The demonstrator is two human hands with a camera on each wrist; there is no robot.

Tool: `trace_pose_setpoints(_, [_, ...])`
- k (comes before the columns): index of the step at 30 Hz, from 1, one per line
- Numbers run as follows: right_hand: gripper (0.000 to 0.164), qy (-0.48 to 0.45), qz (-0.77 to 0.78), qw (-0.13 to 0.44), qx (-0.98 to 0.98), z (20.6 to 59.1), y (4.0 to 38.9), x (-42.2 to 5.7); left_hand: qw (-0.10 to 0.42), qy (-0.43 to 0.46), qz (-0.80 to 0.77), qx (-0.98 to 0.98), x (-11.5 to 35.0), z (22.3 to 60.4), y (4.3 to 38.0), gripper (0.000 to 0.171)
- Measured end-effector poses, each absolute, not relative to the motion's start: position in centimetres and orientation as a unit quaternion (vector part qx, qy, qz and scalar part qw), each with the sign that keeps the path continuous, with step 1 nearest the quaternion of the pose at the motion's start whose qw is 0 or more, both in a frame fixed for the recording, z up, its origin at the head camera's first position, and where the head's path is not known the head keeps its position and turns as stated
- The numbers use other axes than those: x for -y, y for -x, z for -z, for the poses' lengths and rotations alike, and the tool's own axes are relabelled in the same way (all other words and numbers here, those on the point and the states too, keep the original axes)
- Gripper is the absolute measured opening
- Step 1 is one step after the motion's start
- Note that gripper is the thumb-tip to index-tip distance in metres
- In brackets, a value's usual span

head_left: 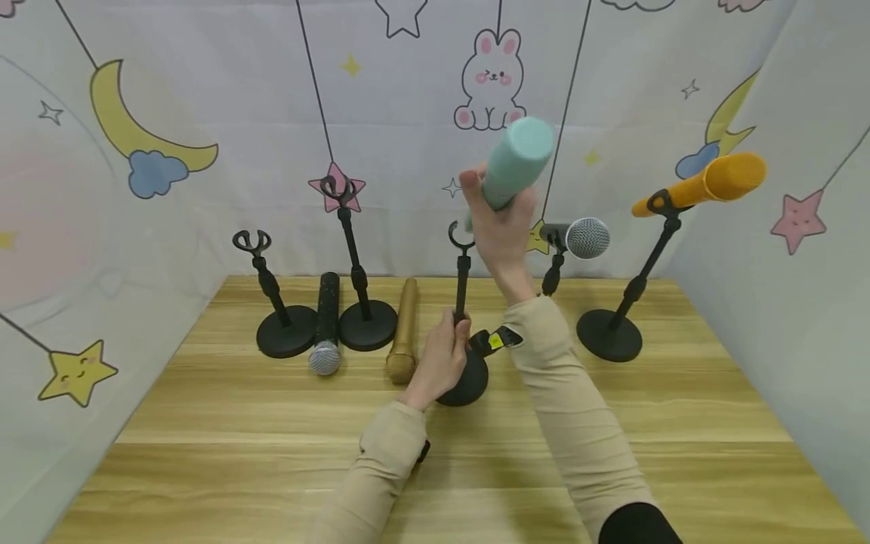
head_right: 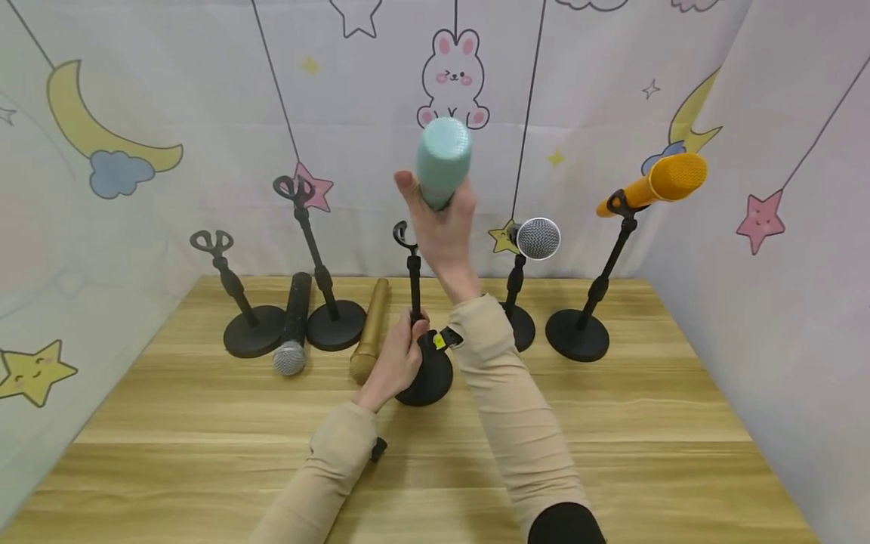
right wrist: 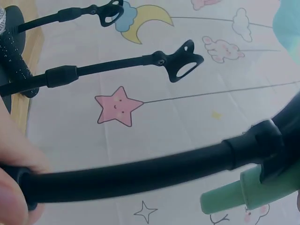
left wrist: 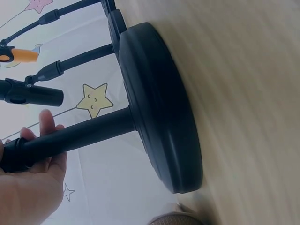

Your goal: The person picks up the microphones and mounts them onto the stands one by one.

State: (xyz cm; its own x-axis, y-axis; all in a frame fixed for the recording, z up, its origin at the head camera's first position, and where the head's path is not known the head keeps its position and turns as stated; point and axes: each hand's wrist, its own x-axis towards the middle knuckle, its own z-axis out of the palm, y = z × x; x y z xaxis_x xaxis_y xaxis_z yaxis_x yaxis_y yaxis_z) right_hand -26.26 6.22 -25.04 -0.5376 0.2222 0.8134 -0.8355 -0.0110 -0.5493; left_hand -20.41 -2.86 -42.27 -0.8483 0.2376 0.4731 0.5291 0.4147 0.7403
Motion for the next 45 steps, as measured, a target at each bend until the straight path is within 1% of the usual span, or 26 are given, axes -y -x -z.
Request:
trace_pose_setpoints(3, [0.069, -0.281, -0.651, 0.396, 0.583, 25.2, 26.2, -5.6, 0.146, 0.226, 0.486, 0.831, 2.9, 42.3, 20.4, 0.036])
trace_pose_setpoints(7, [0.079, -0.294, -0.633, 0.404, 0.591, 25.8, 26.3, -5.0, 0.138, 0.225, 0.494, 0.828, 2.9, 42.3, 20.3, 0.037])
trace_pose_setpoints(10, [0.081, -0.306, -0.610, 0.417, 0.600, 26.3, 26.3, -4.5, 0.140, 0.229, 0.499, 0.824, 2.9, 42.3, 20.3, 0.035])
trace_pose_setpoints(12, [0.077, -0.314, -0.589, 0.428, 0.610, 26.6, 26.4, -4.4, 0.145, 0.230, 0.498, 0.824, 2.9, 42.3, 20.3, 0.036])
trace_pose_setpoints(13, [0.073, -0.322, -0.575, 0.436, 0.613, 26.7, 26.4, -4.4, 0.147, 0.230, 0.496, 0.824, 2.9, 42.3, 20.2, 0.037])
trace_pose_setpoints(17, [0.046, -0.350, -0.536, 0.468, 0.609, 27.4, 26.8, -4.6, 0.149, 0.229, 0.494, 0.825, 2.9, 42.3, 20.2, 0.045])
trace_pose_setpoints(19, [0.039, -0.362, -0.529, 0.483, 0.597, 27.8, 27.0, -4.7, 0.146, 0.227, 0.497, 0.825, 2.9, 42.3, 20.2, 0.050])
trace_pose_setpoints(23, [0.037, -0.367, -0.529, 0.504, 0.575, 28.4, 27.5, -4.6, 0.141, 0.223, 0.501, 0.824, 2.8, 42.4, 20.2, 0.054])
trace_pose_setpoints(27, [0.035, -0.355, -0.528, 0.512, 0.578, 28.6, 27.7, -4.6, 0.141, 0.220, 0.504, 0.823, 2.8, 42.4, 20.2, 0.055])
trace_pose_setpoints(30, [0.030, -0.348, -0.523, 0.511, 0.587, 28.6, 27.7, -4.6, 0.142, 0.220, 0.503, 0.824, 2.8, 42.4, 20.1, 0.050])
trace_pose_setpoints(34, [0.023, -0.355, -0.520, 0.503, 0.592, 28.4, 27.7, -4.6, 0.144, 0.216, 0.500, 0.826, 2.8, 42.3, 20.0, 0.037])
trace_pose_setpoints(38, [0.020, -0.361, -0.520, 0.499, 0.592, 28.1, 27.7, -4.5, 0.148, 0.210, 0.496, 0.830, 2.8, 42.2, 19.9, 0.028])
trace_pose_setpoints(41, [0.020, -0.361, -0.519, 0.501, 0.590, 28.1, 27.8, -4.6, 0.150, 0.207, 0.490, 0.833, 2.8, 42.2, 19.9, 0.029])
trace_pose_setpoints(45, [0.021, -0.360, -0.516, 0.504, 0.592, 28.1, 27.9, -4.5, 0.153, 0.207, 0.491, 0.833, 2.8, 42.2, 19.9, 0.036])
